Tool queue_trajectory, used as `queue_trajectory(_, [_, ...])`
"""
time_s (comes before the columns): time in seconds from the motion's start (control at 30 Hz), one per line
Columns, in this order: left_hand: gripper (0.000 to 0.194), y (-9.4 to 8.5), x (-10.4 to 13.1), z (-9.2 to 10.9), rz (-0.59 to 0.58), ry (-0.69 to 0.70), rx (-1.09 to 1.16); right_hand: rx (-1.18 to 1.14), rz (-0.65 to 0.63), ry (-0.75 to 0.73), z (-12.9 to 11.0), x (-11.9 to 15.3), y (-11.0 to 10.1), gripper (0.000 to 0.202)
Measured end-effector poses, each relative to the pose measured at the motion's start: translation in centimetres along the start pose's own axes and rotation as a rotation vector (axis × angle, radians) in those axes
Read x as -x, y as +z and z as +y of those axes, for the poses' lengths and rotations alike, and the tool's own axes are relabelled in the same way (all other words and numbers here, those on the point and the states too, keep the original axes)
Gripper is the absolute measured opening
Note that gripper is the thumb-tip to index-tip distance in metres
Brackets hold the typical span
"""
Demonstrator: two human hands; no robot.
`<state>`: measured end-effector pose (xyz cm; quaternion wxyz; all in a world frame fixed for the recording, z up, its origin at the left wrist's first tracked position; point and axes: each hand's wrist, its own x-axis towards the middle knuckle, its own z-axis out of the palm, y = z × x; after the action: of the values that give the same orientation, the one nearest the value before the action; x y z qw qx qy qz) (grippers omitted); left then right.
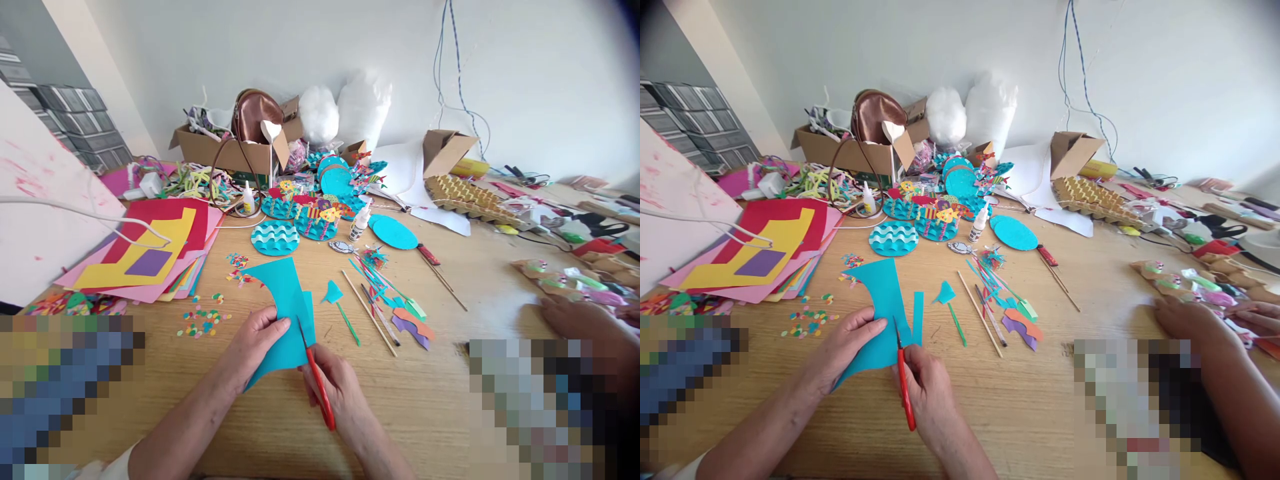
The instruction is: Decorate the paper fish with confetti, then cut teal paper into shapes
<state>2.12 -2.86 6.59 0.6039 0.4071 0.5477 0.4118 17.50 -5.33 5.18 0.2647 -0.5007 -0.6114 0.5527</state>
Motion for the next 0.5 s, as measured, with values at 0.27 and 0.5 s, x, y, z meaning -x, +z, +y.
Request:
queue_trajectory(0.27, [0.023,0.0,0.1,-0.1,0.003,-0.036,0.049,0.038,0.037,-0.053,0.9,0.1,0.2,0.032])
queue_trajectory(0.5, [0.023,-0.1,0.0,-0.3,-0.021,-0.053,0.127,0.079,0.021,-0.071,1.2,-0.1,0.2,0.032])
